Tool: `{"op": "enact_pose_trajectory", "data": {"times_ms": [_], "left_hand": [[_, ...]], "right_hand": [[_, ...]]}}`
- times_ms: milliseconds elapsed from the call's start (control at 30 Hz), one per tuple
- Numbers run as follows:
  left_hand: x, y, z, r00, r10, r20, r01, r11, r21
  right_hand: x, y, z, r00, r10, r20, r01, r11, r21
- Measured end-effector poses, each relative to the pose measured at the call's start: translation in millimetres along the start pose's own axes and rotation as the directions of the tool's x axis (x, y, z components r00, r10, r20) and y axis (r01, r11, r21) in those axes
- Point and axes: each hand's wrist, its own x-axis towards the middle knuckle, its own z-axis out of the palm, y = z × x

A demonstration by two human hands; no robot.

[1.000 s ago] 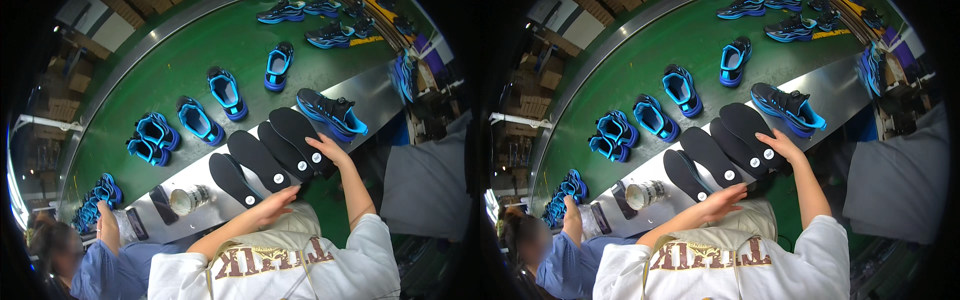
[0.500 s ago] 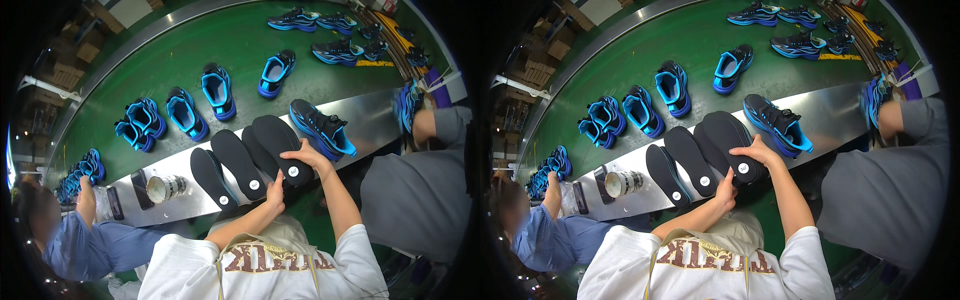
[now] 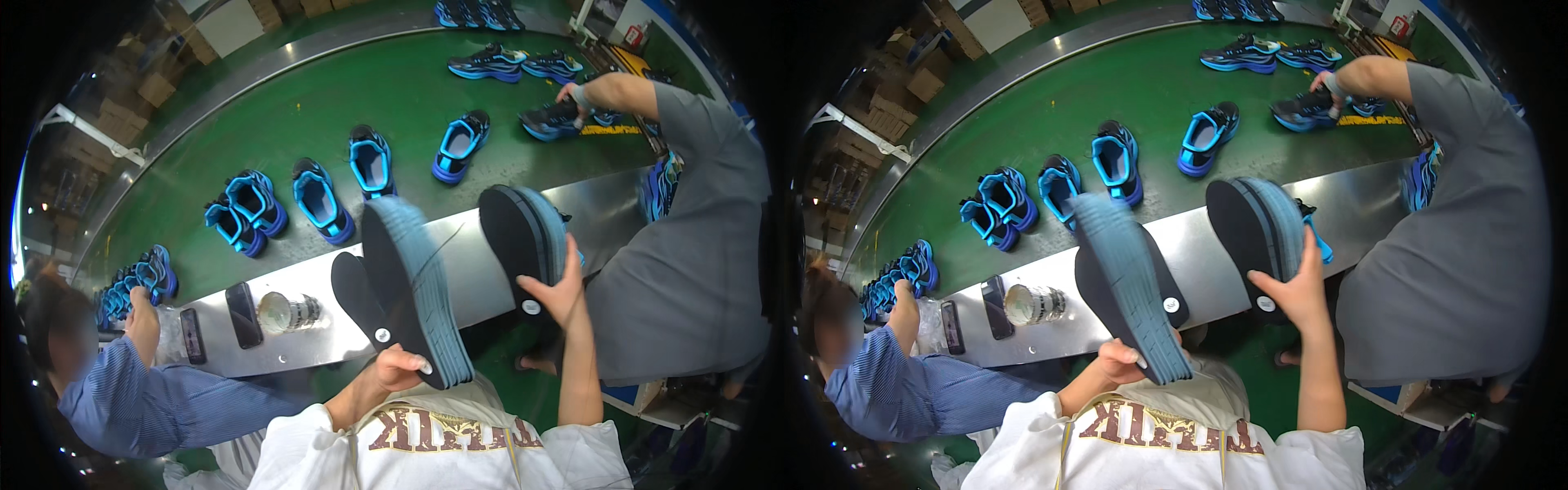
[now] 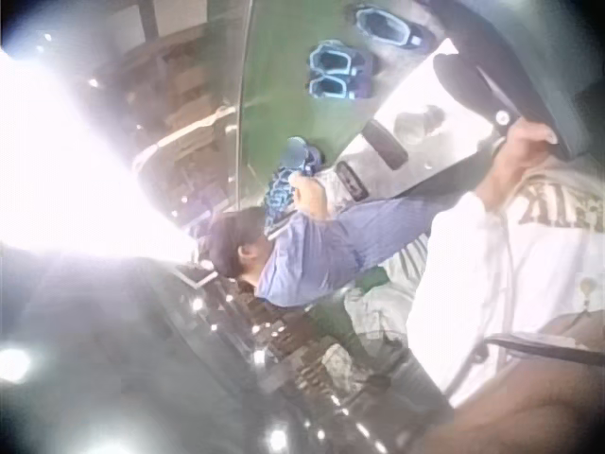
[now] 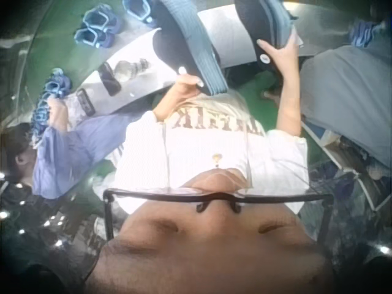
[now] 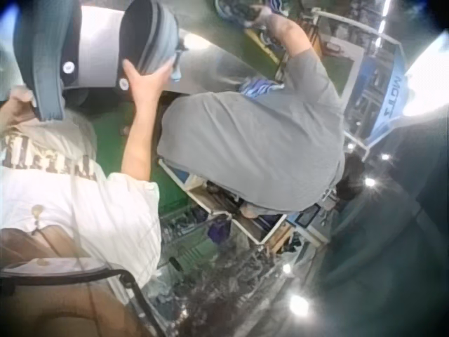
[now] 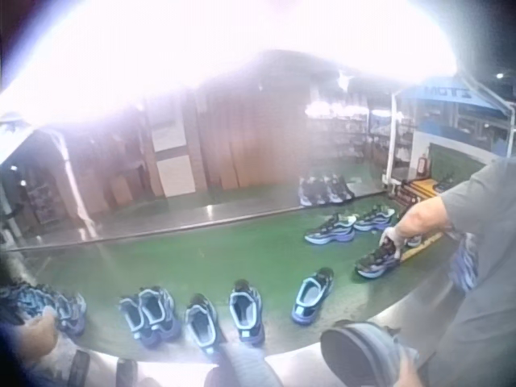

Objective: The person inserts insoles into shoes on a conveyor belt, walks to a storage rack to retrieve a batch of insoles, and returns to the conveyor belt to insert insoles into more shoes.

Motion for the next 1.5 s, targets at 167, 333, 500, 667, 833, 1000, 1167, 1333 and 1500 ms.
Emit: {"op": "enact_pose_trajectory", "data": {"times_ms": [167, 333, 500, 667, 833, 1000, 1167, 1333, 1500], "left_hand": [[-24.4, 30.1, 8.7, 0.987, 0.019, 0.158, -0.018, 1.0, -0.011], [-62.5, 26.5, -15.6, 0.998, -0.052, 0.034, 0.048, 0.993, 0.111], [-65.5, 2.7, -27.3, 0.96, -0.278, -0.019, 0.276, 0.939, 0.205], [-17.9, -27.7, 14.3, 0.807, -0.579, -0.115, 0.533, 0.629, 0.566], [17.5, -146.3, 115.7, 0.547, -0.832, -0.093, 0.539, 0.265, 0.799], [-9.0, -334.4, 178.2, 0.341, -0.925, -0.165, 0.465, 0.014, 0.885], [-57.2, -487.5, 249.7, 0.088, -0.973, -0.213, 0.66, -0.103, 0.744], [-25.3, -584.7, 252.2, 0.27, -0.919, -0.287, 0.75, 0.013, 0.662], [43.8, -680.8, 318.6, 0.47, -0.806, -0.359, 0.764, 0.167, 0.624]], "right_hand": [[-20.9, 34.5, 105.8, 0.995, 0.09, 0.04, -0.061, 0.885, -0.461], [-20.3, 28.4, 107.8, 0.986, 0.158, 0.062, -0.108, 0.865, -0.49], [-88.0, 13.0, 91.7, 0.971, 0.238, -0.016, -0.237, 0.956, -0.17], [-274.9, 55.5, 42.8, 0.854, 0.52, -0.024, -0.507, 0.842, 0.185], [-490.3, 100.3, 16.8, 0.167, 0.977, -0.136, -0.887, 0.209, 0.411], [-656.3, 108.5, -18.3, -0.51, 0.847, -0.15, -0.458, -0.12, 0.881], [-734.3, 133.6, -58.3, -0.536, 0.844, -0.039, -0.193, -0.077, 0.978], [-744.7, 190.3, -137.5, -0.267, 0.961, 0.072, 0.143, -0.035, 0.989], [-742.9, 286.8, -243.0, -0.137, 0.989, 0.059, 0.433, 0.006, 0.901]]}}
